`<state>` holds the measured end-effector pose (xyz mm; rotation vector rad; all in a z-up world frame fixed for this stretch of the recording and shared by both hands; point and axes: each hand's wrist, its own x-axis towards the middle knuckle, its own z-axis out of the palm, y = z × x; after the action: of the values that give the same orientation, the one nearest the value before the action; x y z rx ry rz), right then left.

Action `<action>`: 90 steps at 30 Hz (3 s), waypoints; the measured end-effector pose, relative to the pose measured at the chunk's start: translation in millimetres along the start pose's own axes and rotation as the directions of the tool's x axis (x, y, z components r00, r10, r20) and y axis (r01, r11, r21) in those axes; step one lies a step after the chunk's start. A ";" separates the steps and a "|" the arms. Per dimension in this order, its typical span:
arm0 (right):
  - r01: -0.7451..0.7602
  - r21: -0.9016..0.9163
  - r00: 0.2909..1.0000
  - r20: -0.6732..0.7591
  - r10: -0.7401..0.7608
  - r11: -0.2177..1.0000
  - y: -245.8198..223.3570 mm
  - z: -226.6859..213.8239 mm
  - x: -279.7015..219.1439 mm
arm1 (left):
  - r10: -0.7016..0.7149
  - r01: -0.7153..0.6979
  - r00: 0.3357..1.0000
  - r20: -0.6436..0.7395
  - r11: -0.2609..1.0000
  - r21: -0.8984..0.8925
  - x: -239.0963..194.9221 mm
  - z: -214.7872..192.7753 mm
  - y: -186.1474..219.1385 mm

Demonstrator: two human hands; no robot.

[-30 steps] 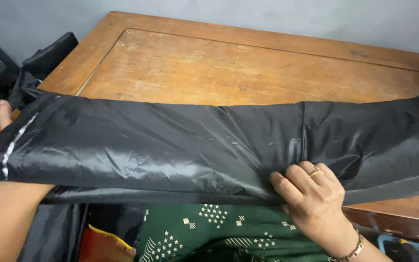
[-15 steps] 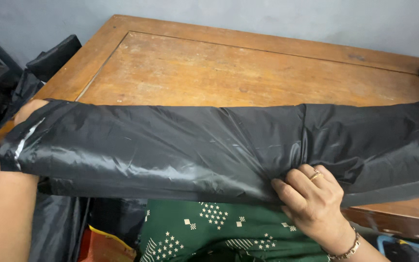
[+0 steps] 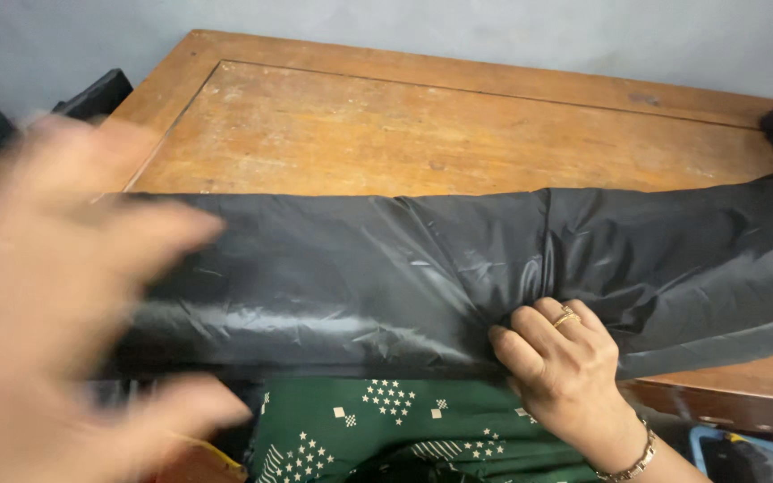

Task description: The person folds a long black plastic sheet on a wooden table. They smooth the sheet, fold it lengthwise multiple times, and then fold the ends to create a compact rectangular bundle.

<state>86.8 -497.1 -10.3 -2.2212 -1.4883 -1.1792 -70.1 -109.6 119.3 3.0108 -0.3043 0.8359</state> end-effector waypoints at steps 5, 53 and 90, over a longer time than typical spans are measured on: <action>-0.030 -0.003 0.999 -0.016 0.029 1.000 -2.6 -0.4 -0.1 | 0.260 -0.280 0.959 0.110 0.924 0.259 -7.3 62.0 60.6; 0.117 -0.597 0.971 0.238 0.036 0.794 170.8 -7.7 22.1 | 0.047 -0.051 0.904 -0.425 0.999 0.002 -83.3 127.4 -57.1; -0.306 -0.582 0.612 0.485 0.624 0.753 211.6 -92.1 -72.2 | -0.158 0.145 0.984 0.080 0.978 0.150 65.7 182.3 86.2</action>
<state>209.7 -696.7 49.1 -3.3233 -0.6405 -0.5907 62.1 -216.1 -7.9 3.1605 -0.0130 0.7397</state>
